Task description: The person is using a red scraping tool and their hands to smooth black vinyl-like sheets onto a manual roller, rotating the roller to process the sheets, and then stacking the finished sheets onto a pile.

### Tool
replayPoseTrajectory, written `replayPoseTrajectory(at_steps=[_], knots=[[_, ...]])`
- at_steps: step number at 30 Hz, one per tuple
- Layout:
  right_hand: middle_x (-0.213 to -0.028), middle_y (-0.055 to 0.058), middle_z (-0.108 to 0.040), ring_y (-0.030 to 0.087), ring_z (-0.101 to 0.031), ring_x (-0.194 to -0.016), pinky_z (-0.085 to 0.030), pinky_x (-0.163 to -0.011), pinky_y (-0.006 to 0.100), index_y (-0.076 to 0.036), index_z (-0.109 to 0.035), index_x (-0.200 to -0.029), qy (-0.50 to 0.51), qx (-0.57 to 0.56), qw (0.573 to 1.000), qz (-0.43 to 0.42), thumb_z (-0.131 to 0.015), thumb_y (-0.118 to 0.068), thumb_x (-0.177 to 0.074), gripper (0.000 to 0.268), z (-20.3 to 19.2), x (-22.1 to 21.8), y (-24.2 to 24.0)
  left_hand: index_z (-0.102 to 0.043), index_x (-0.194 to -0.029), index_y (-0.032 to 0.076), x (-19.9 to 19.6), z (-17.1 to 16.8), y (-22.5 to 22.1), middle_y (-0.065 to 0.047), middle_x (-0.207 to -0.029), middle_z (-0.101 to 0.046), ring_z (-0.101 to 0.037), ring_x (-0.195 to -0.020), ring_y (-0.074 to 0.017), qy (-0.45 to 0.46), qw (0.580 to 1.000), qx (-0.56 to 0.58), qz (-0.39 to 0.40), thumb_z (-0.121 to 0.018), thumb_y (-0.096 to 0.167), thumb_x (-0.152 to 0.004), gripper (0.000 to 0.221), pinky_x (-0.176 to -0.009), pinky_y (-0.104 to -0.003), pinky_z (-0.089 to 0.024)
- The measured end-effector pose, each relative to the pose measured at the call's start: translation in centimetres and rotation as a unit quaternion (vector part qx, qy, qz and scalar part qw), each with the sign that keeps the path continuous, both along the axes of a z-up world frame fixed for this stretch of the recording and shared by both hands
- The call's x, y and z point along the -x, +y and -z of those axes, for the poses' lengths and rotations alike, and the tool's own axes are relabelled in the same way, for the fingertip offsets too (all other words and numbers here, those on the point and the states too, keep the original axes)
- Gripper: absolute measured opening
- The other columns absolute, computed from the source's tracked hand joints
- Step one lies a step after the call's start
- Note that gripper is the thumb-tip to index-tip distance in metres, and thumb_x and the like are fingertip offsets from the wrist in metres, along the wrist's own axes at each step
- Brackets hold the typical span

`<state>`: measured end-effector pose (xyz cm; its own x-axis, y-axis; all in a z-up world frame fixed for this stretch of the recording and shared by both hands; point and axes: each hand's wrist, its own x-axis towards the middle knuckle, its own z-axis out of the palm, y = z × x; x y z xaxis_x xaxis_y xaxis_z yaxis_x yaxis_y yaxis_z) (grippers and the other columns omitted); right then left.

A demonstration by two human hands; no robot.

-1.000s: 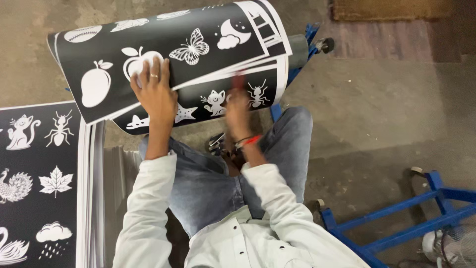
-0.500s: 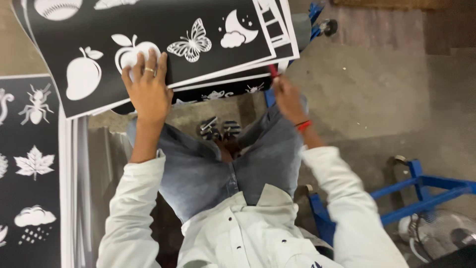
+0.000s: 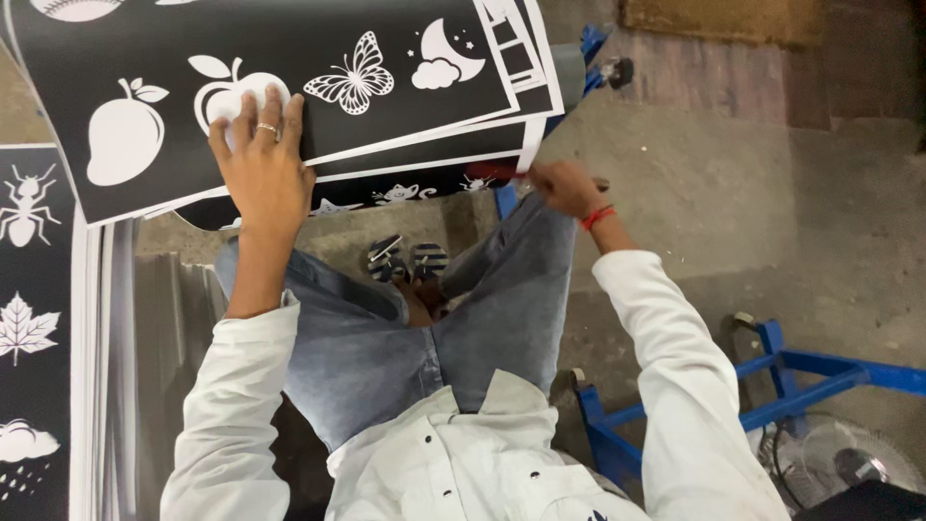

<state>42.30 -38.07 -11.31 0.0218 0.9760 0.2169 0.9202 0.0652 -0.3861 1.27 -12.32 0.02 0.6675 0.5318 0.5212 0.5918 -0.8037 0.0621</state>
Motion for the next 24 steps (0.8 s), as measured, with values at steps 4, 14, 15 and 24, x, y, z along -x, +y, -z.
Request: replayPoseTrajectory(at_steps=[4, 14, 15, 24], knots=[[-0.078, 0.017, -0.066, 0.040, -0.063, -0.070, -0.046, -0.060, 0.051, -0.008, -0.069, -0.102, -0.022, -0.023, 0.999, -0.015, -0.067, -0.020, -0.098, 0.012, 0.8, 0.1, -0.3, -0.061, -0.147, 0.008, -0.7, -0.1, 0.7, -0.015, -0.153, -0.056, -0.050, -0.144, -0.0362, -0.001, 1.000, -0.020, -0.010, -0.074, 0.009, -0.082, 0.066, -0.119, -0.057, -0.028], [-0.075, 0.022, -0.063, 0.042, -0.061, -0.068, -0.045, -0.058, 0.051, 0.003, -0.066, -0.102, -0.008, -0.155, 0.985, 0.078, -0.069, -0.015, -0.102, 0.018, -5.0, -1.7, 3.6, -0.061, -0.147, 0.005, -1.9, -1.0, 2.8, -0.017, -0.153, -0.056, -0.048, -0.144, -0.0380, -0.004, 1.000, -0.006, -0.002, -0.072, 0.008, -0.082, 0.066, -0.118, -0.058, -0.028], [-0.077, 0.023, -0.063, 0.042, -0.061, -0.069, -0.045, -0.059, 0.050, 0.003, -0.066, -0.104, 0.004, -0.162, 0.984, 0.079, -0.068, -0.014, -0.103, 0.018, -4.4, -1.2, 3.4, -0.061, -0.146, 0.005, -1.8, -1.0, 3.0, -0.018, -0.154, -0.056, -0.048, -0.143, -0.0385, -0.007, 1.000, 0.002, 0.001, -0.072, 0.008, -0.081, 0.066, -0.117, -0.058, -0.028], [-0.069, 0.020, -0.063, 0.042, -0.059, -0.062, -0.044, -0.059, 0.053, -0.004, -0.068, -0.089, -0.038, -0.102, 0.988, 0.109, -0.071, -0.019, -0.099, 0.018, -3.4, 0.0, 1.2, -0.060, -0.147, 0.006, -2.3, -0.5, 3.7, -0.016, -0.152, -0.056, -0.048, -0.146, -0.0372, -0.001, 1.000, -0.014, -0.007, -0.071, 0.006, -0.079, 0.068, -0.119, -0.059, -0.027]])
